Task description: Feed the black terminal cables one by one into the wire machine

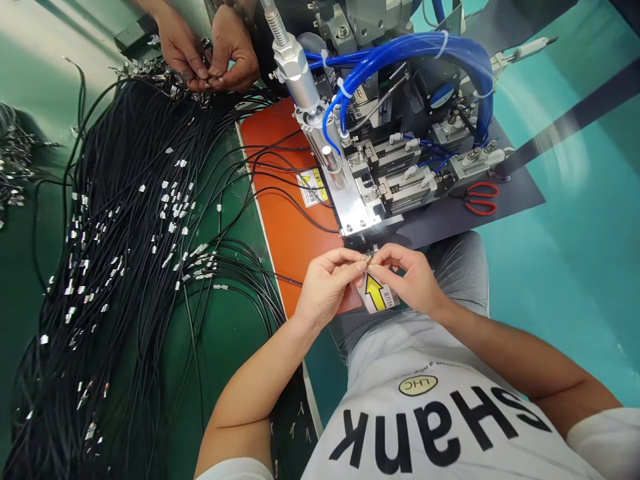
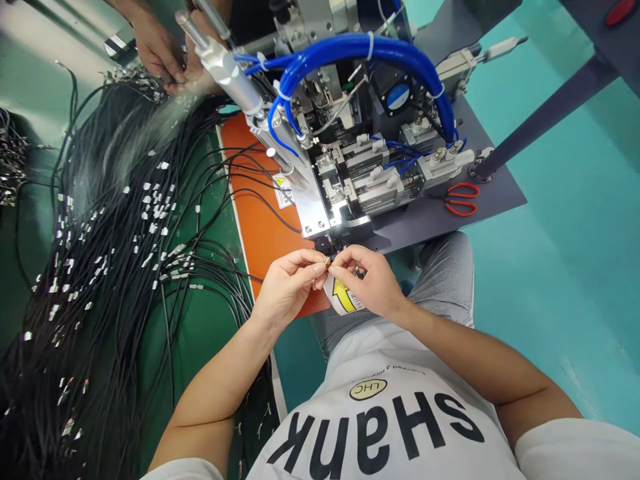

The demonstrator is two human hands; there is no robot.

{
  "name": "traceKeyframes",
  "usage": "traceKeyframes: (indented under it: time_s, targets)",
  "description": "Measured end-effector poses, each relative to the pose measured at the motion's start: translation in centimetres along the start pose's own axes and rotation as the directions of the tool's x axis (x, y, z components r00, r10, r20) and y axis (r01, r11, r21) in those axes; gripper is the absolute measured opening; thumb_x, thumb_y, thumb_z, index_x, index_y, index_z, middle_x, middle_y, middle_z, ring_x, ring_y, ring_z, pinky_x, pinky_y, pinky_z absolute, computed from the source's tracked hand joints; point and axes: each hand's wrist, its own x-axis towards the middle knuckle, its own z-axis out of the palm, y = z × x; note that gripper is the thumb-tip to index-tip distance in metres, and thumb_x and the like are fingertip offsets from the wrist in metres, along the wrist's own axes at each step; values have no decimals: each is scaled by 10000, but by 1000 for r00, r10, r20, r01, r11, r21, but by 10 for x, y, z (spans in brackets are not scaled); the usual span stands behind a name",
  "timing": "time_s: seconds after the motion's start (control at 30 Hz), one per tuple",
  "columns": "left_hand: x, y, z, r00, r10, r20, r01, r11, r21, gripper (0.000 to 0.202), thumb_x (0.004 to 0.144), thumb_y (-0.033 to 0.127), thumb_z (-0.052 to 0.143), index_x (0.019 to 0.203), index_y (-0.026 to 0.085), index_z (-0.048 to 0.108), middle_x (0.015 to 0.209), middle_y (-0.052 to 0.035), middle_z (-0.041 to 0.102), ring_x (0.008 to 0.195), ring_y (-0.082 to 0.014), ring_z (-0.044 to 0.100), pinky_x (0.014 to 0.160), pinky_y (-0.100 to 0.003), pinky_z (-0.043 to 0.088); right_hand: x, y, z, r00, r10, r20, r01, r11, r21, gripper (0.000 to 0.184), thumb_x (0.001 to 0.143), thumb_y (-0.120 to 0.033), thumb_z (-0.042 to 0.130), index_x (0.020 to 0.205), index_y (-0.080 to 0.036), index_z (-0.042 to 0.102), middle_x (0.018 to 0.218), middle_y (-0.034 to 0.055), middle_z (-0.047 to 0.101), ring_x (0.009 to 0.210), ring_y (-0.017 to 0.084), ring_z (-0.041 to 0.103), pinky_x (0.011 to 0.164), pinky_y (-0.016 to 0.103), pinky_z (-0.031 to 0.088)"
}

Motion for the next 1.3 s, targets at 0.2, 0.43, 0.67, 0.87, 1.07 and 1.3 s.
traceKeyframes:
  time_s: [0.2, 0.43, 0.67, 0.87, 1.07, 1.3]
  targets:
    - [-2, -3, 1, 999, 3, -32, -2, 1000, 20, 146, 789, 263, 765, 799, 142, 685, 592, 22, 570, 545, -63, 476, 556, -202, 382, -4, 0, 6, 993, -104, -46, 101, 992, -76, 99, 888, -244, 635, 794, -214, 636, 763, 1, 618, 706, 145, 555, 674, 299, 425]
    - [-9, -5, 3, 996, -7, -92, 25, 980, 195, 210, 813, 350, 742, 849, 160, 659, 545, 46, 525, 482, -65, 468, 464, -187, 385, -4, -1, -2, 996, -90, 1, 89, 985, -145, 59, 872, -253, 654, 824, -220, 662, 796, 11, 657, 738, 157, 583, 680, 300, 456]
    - [-7, -4, 3, 997, -4, -73, 22, 969, 245, 205, 805, 342, 748, 835, 157, 664, 604, 26, 604, 493, -69, 527, 478, -191, 449, 3, -11, -15, 997, -72, -12, 70, 985, -157, 88, 878, -277, 661, 894, -219, 725, 850, 23, 706, 779, 164, 612, 699, 304, 469]
    - [-5, -3, 3, 998, 4, -70, 12, 973, 230, 220, 775, 340, 776, 820, 149, 679, 617, 16, 623, 510, -77, 543, 498, -202, 480, 5, -10, -11, 993, -104, -47, 95, 980, -176, 70, 848, -277, 699, 871, -239, 754, 882, 36, 727, 812, 182, 637, 668, 310, 488]
    - [-4, -1, 5, 997, 13, -74, 5, 973, 229, 205, 769, 319, 781, 809, 145, 682, 635, 15, 626, 531, -72, 550, 522, -200, 492, 6, -9, -11, 992, -110, -58, 99, 980, -174, 55, 841, -269, 714, 827, -243, 761, 842, 25, 731, 788, 175, 636, 652, 308, 479]
    - [-3, 1, 7, 995, 35, -98, -3, 951, 310, 201, 771, 326, 773, 806, 148, 687, 618, 16, 614, 514, -78, 539, 493, -204, 467, 7, -9, -11, 993, -103, -66, 88, 978, -189, 60, 848, -262, 698, 811, -240, 740, 839, 27, 725, 787, 179, 631, 655, 314, 481]
